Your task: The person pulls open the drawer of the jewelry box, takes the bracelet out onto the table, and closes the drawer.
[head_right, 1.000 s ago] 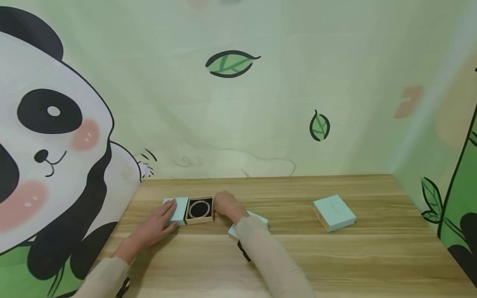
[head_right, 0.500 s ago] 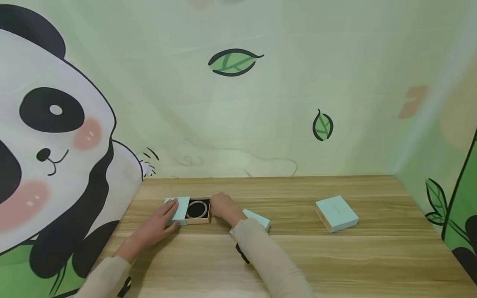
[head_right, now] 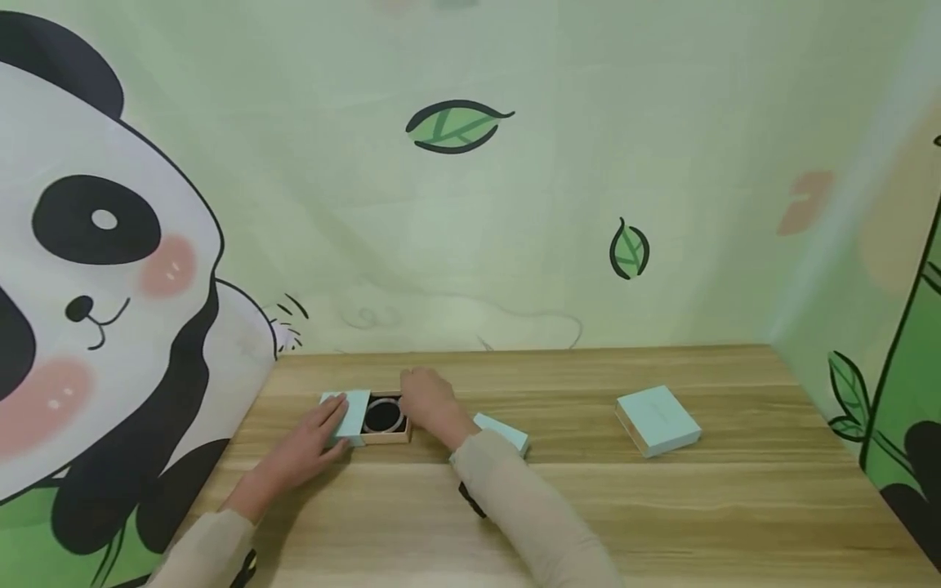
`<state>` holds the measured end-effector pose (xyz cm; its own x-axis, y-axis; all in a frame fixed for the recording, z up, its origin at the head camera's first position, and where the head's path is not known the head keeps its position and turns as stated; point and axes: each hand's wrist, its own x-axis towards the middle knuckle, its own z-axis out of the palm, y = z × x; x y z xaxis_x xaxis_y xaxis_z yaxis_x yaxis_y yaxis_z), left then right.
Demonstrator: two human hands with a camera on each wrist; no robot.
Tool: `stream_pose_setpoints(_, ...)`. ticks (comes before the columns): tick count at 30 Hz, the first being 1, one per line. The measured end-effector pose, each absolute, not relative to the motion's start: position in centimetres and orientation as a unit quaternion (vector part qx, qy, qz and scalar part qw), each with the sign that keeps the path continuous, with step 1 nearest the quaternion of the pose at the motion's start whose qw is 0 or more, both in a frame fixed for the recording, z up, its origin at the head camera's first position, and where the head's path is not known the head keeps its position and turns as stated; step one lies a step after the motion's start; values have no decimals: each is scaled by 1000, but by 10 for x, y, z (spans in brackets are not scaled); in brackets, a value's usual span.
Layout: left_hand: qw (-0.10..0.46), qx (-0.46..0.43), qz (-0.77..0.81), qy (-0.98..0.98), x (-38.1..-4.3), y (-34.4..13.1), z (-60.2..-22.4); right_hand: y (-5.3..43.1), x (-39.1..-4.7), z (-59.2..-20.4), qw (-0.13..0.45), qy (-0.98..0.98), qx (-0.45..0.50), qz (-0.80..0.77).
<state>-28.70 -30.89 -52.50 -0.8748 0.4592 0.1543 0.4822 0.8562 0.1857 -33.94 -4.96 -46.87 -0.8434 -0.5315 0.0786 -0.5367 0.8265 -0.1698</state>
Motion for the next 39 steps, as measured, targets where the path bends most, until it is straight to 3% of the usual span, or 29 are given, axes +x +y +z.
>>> stream_pose_setpoints(4,68,-244,-105,-962,-291,-309,-523,-60,-337,-463,35,-943,319,88)
stream_pose_setpoints(10,70,-248,-95,-962,-287,-307,-526,-74,-330,-477,17,-939,338,67)
stream_pose_setpoints(39,83,-235,-105,-963,-284,-308,-531,-107,-333,-485,-3,-950,311,-4)
